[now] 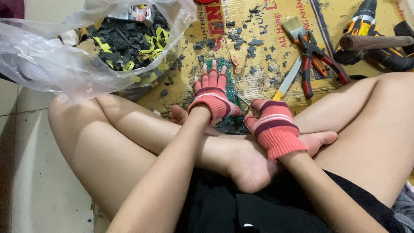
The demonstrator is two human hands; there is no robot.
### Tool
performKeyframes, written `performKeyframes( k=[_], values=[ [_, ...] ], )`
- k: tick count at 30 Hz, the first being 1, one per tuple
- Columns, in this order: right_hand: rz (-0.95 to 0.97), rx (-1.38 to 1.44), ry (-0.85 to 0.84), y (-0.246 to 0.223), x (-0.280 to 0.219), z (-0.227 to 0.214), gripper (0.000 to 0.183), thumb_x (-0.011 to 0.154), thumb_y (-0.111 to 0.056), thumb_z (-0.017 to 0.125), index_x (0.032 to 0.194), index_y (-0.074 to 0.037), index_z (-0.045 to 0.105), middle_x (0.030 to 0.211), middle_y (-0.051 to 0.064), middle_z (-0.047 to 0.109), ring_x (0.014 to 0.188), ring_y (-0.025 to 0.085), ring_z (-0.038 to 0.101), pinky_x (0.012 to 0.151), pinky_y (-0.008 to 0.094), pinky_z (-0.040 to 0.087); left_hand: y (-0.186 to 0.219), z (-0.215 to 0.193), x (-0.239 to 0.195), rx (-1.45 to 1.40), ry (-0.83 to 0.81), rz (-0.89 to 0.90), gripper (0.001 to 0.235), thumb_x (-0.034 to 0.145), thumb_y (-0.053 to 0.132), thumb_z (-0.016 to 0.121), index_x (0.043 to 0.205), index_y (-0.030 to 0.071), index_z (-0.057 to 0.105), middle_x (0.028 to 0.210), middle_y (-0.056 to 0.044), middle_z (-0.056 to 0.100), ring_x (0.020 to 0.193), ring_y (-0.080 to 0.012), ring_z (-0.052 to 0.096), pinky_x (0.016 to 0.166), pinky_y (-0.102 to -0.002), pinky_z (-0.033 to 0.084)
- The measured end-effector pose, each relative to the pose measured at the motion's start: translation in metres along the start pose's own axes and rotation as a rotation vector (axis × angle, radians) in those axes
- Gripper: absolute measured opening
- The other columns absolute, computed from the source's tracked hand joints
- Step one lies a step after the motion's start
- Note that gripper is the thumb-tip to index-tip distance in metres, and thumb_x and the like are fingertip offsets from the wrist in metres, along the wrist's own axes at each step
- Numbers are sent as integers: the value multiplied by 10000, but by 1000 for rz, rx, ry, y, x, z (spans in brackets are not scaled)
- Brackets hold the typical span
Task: The person sits on the floor and uses pliers to strip components from a green circuit board. They then use a knife to pry open a black electronic device, removing parts and wires.
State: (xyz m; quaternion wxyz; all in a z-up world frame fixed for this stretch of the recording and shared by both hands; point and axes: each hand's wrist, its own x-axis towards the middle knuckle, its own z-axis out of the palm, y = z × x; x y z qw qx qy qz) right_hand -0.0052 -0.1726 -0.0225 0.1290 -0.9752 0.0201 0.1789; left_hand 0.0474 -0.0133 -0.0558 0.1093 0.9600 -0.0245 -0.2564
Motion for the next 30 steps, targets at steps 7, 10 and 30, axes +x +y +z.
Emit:
performKeyframes(
  k=[7, 10, 30],
  values=[
    [287, 249, -89, 16, 21, 12, 425, 829, -401, 660, 1236, -302, 725, 1183, 99, 745, 1186, 289, 664, 1014, 467, 541, 1, -4, -2, -2, 0, -1, 1319, 697, 713, 719, 1642, 176, -27, 1698, -111, -156, 1558, -351, -147, 1245, -563, -34],
    [337, 326, -120, 10, 17, 5, 475, 825, -464, 663, 1275, -318, 709, 1250, 30, 727, 1235, 262, 637, 1052, 447, 508, 2, -3, -3, -16, -5, 3, 1334, 687, 722, 725, 1641, 172, -29, 1698, -116, -154, 1559, -352, -142, 1247, -563, -26],
    [271, 85, -46, -38, -8, -3, 451, 896, -405, 590, 1321, -283, 678, 1189, 185, 706, 1224, 360, 635, 1023, 507, 549, 1, 2, 2, -25, 9, 8, 1300, 724, 731, 709, 1640, 164, -19, 1699, -125, -145, 1560, -373, -135, 1249, -577, -11]
  ],
)
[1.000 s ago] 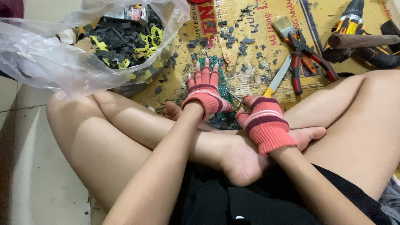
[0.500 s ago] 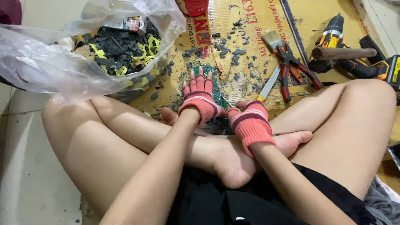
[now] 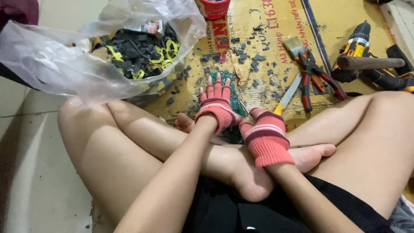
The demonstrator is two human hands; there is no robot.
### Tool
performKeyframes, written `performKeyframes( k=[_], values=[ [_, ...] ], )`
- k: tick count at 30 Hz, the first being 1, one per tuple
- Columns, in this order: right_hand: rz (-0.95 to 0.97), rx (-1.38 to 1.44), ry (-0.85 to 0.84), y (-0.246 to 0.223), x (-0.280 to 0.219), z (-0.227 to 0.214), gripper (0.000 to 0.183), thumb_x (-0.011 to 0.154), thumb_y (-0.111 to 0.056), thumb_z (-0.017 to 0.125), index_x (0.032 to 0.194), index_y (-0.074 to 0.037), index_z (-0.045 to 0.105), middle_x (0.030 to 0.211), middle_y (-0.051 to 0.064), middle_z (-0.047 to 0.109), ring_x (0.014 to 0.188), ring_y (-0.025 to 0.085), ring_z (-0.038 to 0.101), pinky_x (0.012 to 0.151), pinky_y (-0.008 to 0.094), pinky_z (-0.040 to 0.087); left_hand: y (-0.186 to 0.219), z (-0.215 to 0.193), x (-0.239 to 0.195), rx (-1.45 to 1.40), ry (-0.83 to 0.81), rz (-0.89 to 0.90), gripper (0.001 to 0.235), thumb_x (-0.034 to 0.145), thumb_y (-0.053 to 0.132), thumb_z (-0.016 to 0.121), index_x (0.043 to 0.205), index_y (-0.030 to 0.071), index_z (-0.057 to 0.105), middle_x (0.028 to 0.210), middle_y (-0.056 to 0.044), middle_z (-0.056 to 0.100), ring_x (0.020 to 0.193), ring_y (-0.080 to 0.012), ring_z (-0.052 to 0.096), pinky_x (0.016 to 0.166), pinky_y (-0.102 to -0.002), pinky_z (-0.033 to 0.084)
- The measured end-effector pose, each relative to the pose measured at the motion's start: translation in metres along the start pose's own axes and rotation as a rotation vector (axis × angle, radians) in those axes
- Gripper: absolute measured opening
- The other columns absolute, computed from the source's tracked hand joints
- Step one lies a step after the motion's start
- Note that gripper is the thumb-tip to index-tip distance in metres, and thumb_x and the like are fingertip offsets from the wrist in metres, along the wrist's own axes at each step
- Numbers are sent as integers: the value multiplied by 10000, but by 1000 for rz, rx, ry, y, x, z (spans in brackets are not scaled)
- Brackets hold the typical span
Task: The person sits on the floor and uses pliers to strip components from a green circuit board. They then use a knife to pry open a black electronic device, removing parts and wires.
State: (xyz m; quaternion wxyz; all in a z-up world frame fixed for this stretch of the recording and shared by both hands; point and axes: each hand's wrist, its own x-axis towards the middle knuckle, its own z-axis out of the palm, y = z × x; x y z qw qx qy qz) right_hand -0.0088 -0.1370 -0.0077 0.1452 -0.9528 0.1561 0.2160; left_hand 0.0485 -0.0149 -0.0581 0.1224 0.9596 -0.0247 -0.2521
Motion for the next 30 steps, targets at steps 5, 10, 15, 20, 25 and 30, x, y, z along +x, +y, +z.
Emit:
performKeyframes(
  k=[5, 10, 15, 20, 25, 30],
  values=[
    [16, 20, 5, 10, 21, 11, 428, 887, -381, 580, 1289, -302, 702, 1155, 171, 717, 1206, 347, 648, 1004, 494, 555, -3, 4, 2, -16, 4, -7, 1319, 709, 731, 720, 1642, 166, -22, 1700, -126, -142, 1560, -373, -131, 1249, -574, -22],
    [38, 119, -4, 10, 26, 13, 439, 857, -356, 624, 1277, -269, 716, 1190, 211, 709, 1222, 385, 631, 1002, 521, 545, -2, 8, 7, 2, 15, -8, 1344, 679, 758, 719, 1643, 172, -12, 1702, -130, -130, 1562, -380, -122, 1247, -581, -15],
    [73, 107, -28, 22, 46, 24, 483, 836, -410, 631, 1304, -307, 695, 1210, 175, 708, 1236, 365, 625, 1003, 538, 533, -1, 7, 5, 26, 17, -3, 1301, 732, 753, 695, 1640, 175, -36, 1700, -129, -147, 1559, -386, -125, 1249, -582, -9],
    [64, 111, -30, 23, 49, 20, 499, 851, -409, 616, 1325, -271, 693, 1221, 165, 715, 1241, 373, 623, 1011, 538, 523, -2, 7, 7, 23, 17, -11, 1319, 720, 757, 700, 1641, 173, -43, 1698, -127, -154, 1558, -382, -136, 1245, -581, -21],
    [76, 129, 0, 22, 40, 16, 484, 855, -378, 592, 1322, -297, 689, 1218, 158, 715, 1211, 377, 641, 993, 522, 541, -2, 7, 7, 8, -3, -9, 1352, 694, 782, 709, 1638, 176, -44, 1695, -118, -163, 1555, -375, -147, 1243, -574, -27],
    [73, 148, -5, 21, 46, 18, 487, 835, -345, 630, 1309, -261, 708, 1183, 185, 726, 1188, 409, 646, 981, 542, 537, -1, 9, 9, 18, 20, -8, 1321, 710, 762, 703, 1639, 168, -24, 1699, -130, -140, 1558, -387, -126, 1248, -582, -12]
  ],
)
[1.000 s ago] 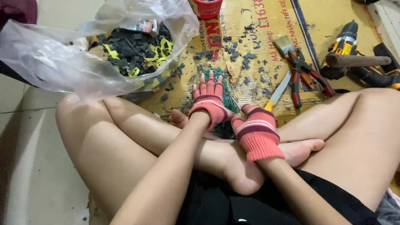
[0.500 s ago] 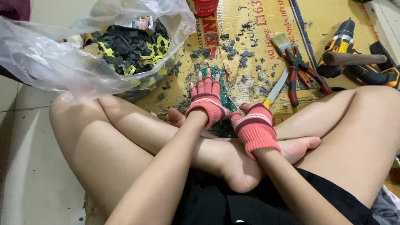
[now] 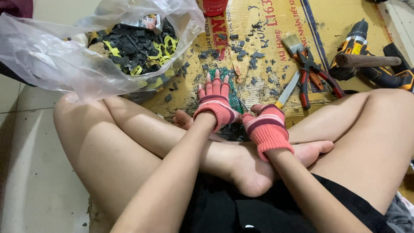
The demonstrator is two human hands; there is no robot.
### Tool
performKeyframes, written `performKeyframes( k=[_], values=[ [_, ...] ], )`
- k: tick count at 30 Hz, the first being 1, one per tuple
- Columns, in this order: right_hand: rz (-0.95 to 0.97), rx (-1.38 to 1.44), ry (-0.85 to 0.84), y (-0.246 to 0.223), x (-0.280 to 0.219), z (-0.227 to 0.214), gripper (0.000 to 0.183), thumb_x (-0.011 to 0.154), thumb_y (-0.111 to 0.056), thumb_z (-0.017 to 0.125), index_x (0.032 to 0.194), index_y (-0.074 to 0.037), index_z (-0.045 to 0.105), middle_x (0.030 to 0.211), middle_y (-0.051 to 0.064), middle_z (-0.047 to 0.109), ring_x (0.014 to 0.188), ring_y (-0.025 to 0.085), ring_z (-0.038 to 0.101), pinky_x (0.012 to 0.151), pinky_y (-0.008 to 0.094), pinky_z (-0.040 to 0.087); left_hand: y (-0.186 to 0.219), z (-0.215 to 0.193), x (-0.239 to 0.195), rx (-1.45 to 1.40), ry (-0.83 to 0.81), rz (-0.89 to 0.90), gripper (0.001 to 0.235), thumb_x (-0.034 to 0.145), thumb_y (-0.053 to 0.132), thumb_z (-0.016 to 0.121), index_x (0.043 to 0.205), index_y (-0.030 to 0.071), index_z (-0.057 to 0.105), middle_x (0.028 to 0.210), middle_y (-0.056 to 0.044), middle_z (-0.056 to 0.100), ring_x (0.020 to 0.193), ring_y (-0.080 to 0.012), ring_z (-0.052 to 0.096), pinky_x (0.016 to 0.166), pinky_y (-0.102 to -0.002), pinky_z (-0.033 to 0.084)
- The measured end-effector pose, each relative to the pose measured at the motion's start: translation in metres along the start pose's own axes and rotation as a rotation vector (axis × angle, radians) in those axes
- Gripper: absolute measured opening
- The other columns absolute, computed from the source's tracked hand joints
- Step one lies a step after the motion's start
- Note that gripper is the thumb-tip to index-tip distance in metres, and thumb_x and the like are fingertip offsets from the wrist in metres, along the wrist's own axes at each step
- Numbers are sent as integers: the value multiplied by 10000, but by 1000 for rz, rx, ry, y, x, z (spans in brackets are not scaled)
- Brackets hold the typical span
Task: The person sits on the floor and uses pliers to strip components from a green circuit board. They then use a knife to pry open a black electronic device, removing parts and wires.
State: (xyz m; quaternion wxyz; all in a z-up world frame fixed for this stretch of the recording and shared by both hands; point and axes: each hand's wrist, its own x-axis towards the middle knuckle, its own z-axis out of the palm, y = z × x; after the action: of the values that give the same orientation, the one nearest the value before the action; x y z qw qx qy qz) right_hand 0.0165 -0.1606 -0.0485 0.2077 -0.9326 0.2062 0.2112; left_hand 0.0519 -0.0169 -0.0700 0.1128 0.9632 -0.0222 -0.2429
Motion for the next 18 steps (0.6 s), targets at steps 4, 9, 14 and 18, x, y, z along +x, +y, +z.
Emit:
performKeyframes(
  k=[4, 9, 14, 18],
  values=[
    [-22, -27, 8, -3, -9, -1, 498, 824, -398, 628, 1307, -295, 696, 1208, 141, 725, 1230, 375, 629, 1015, 528, 530, -2, 2, 1, -10, 11, 6, 1308, 720, 749, 714, 1642, 169, -10, 1703, -127, -125, 1563, -381, -109, 1251, -572, 5],
    [-30, -36, -2, -2, 2, 1, 472, 858, -395, 603, 1306, -280, 697, 1261, 157, 705, 1277, 356, 602, 1035, 539, 516, -2, -3, -8, 6, 23, 22, 1304, 729, 761, 714, 1638, 155, 2, 1700, -142, -96, 1560, -387, -85, 1247, -572, 27],
    [-37, 118, 189, -20, -50, -47, 439, 951, -286, 582, 1374, -186, 643, 1279, 277, 636, 1269, 455, 572, 1052, 579, 492, 2, -29, -34, -148, 106, 20, 1164, 721, 645, 773, 1609, 179, 182, 1691, -122, 64, 1569, -358, 20, 1244, -554, 96],
    [-103, 7, 255, -16, -50, -59, 786, 788, -405, 830, 1472, -164, 525, 1483, 278, 434, 1381, 468, 439, 1102, 633, 407, -19, -20, -19, -536, 315, -183, 580, 864, 357, 751, 1395, 243, 548, 1452, -44, 491, 1429, -305, 411, 1178, -563, 322]
  ],
)
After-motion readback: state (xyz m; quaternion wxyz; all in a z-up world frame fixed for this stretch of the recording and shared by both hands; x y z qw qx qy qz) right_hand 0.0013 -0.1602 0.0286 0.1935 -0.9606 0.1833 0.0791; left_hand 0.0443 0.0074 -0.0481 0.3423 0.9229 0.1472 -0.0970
